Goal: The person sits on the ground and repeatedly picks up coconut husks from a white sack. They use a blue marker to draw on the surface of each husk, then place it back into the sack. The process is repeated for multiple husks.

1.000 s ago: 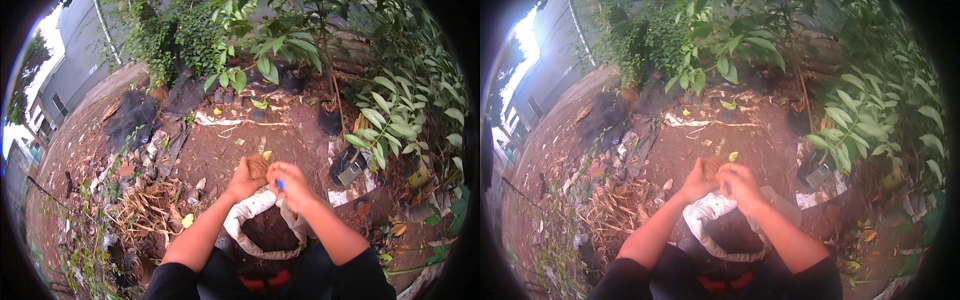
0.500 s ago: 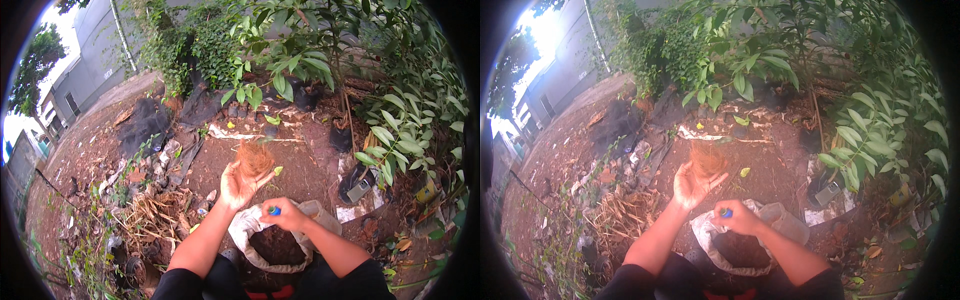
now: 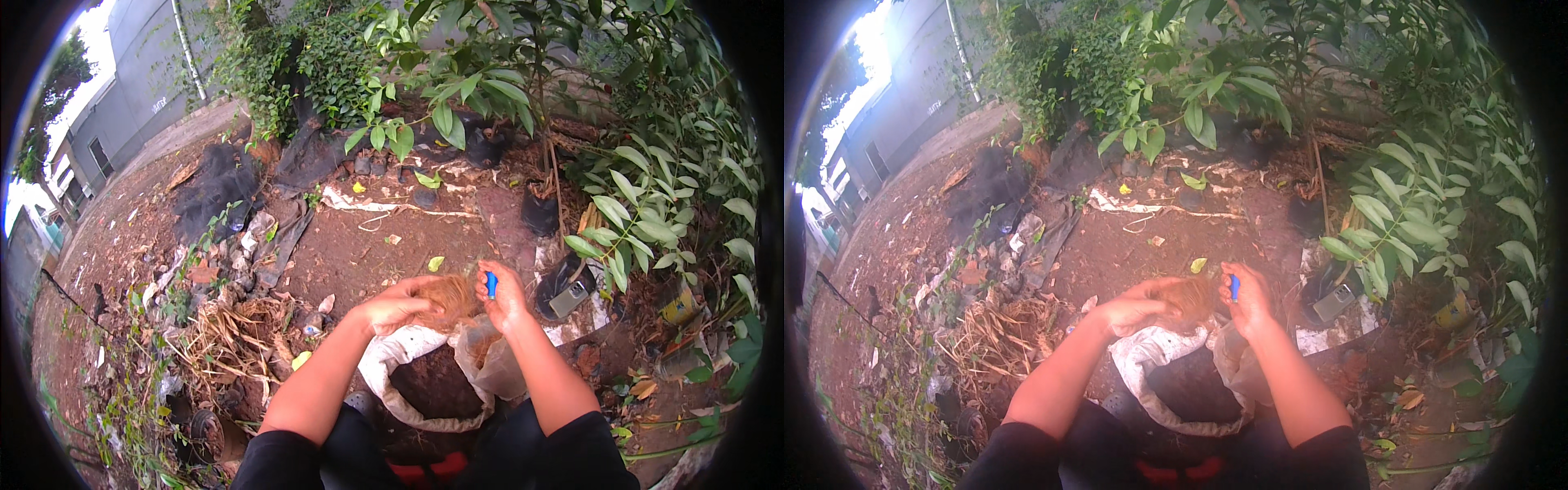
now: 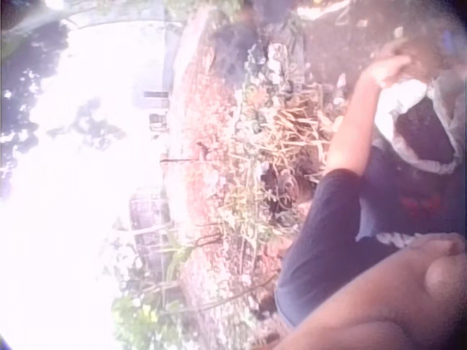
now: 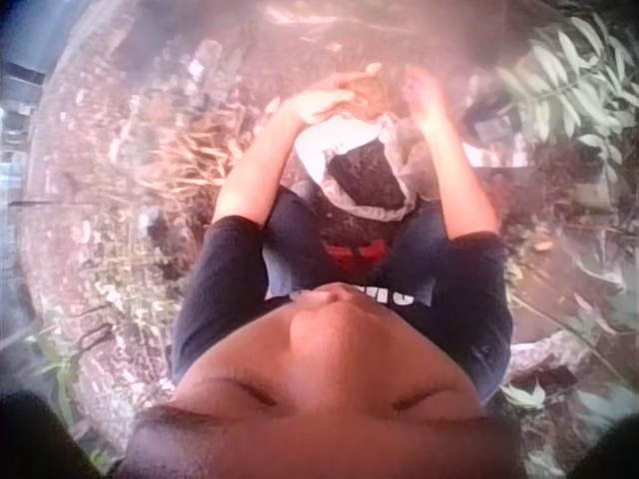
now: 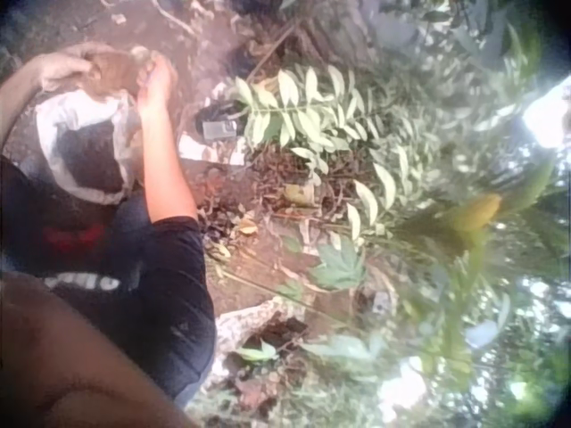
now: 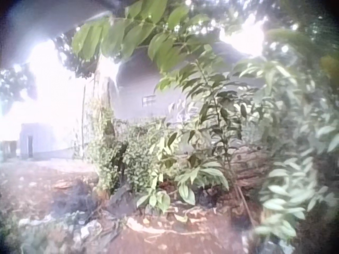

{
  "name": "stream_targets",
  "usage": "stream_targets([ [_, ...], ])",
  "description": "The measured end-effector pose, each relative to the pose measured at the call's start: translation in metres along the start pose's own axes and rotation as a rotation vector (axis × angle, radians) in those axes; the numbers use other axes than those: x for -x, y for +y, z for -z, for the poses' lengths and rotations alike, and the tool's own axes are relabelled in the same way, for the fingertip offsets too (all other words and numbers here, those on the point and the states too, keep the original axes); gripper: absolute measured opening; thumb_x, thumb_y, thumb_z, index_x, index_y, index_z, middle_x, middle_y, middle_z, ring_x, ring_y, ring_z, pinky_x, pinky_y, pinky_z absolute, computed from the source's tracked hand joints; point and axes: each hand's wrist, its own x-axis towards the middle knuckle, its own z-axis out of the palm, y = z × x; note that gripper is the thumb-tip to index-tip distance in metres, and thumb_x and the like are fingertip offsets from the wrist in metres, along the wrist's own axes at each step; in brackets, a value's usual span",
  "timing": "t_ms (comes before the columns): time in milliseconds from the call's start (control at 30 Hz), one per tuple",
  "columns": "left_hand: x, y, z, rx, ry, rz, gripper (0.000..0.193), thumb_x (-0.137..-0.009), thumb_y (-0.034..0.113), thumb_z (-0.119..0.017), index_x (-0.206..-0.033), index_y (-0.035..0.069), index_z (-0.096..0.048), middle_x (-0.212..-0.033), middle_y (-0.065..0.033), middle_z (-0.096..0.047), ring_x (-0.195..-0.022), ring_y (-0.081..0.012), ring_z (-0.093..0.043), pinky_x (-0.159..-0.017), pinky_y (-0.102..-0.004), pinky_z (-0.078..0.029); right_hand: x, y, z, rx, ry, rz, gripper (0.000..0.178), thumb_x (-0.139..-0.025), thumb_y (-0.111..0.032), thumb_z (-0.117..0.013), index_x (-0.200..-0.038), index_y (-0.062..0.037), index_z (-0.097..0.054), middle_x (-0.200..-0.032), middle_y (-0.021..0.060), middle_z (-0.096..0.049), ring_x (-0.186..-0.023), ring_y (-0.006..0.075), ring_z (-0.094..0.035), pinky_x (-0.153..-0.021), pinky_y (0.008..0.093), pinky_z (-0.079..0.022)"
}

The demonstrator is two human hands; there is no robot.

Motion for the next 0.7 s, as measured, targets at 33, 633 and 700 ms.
stream_targets([
  [33,-0.002,-0.002,-0.004,-0.093,0.040,0.029,0.072,-0.089,0.003,-0.072,-0.153,-0.002,-0.039,-0.137,-0.0174,-0.061,-0.123,-0.0245,-0.065,-0.104,-0.0370,-0.055,0.004,-0.001,-0.004,0.026,-0.021,0.033,0.010,-0.099,-0.012,-0.064,-0.095,-0.0030,-0.064,-0.069,0.0007,-0.054,-0.053,0.0106,-0.047,-0.049,0.0255,-0.034],
  [633,-0.005,0.009,-0.010,0.613,0.101,-0.226,0.066,-0.089,0.014,-0.056,-0.151,0.006,-0.037,-0.143,-0.0174,-0.052,-0.125,-0.0360,-0.058,-0.106,-0.0489,-0.051,0.060,0.030,-0.052,1.128,-0.573,0.878,0.016,-0.087,-0.009,-0.070,-0.101,-0.0035,-0.067,-0.108,0.0131,-0.065,-0.094,0.0377,-0.068,-0.078,0.0449,-0.056],
  [700,-0.003,0.015,-0.019,0.715,0.101,-0.305,0.054,-0.093,0.019,-0.051,-0.144,0.001,-0.046,-0.144,-0.0214,-0.054,-0.127,-0.0365,-0.059,-0.111,-0.0512,-0.049,0.058,0.032,-0.049,1.080,-0.602,0.889,0.013,-0.087,-0.004,-0.068,-0.101,-0.0030,-0.068,-0.108,0.0134,-0.065,-0.096,0.0369,-0.068,-0.082,0.0436,-0.056],
])
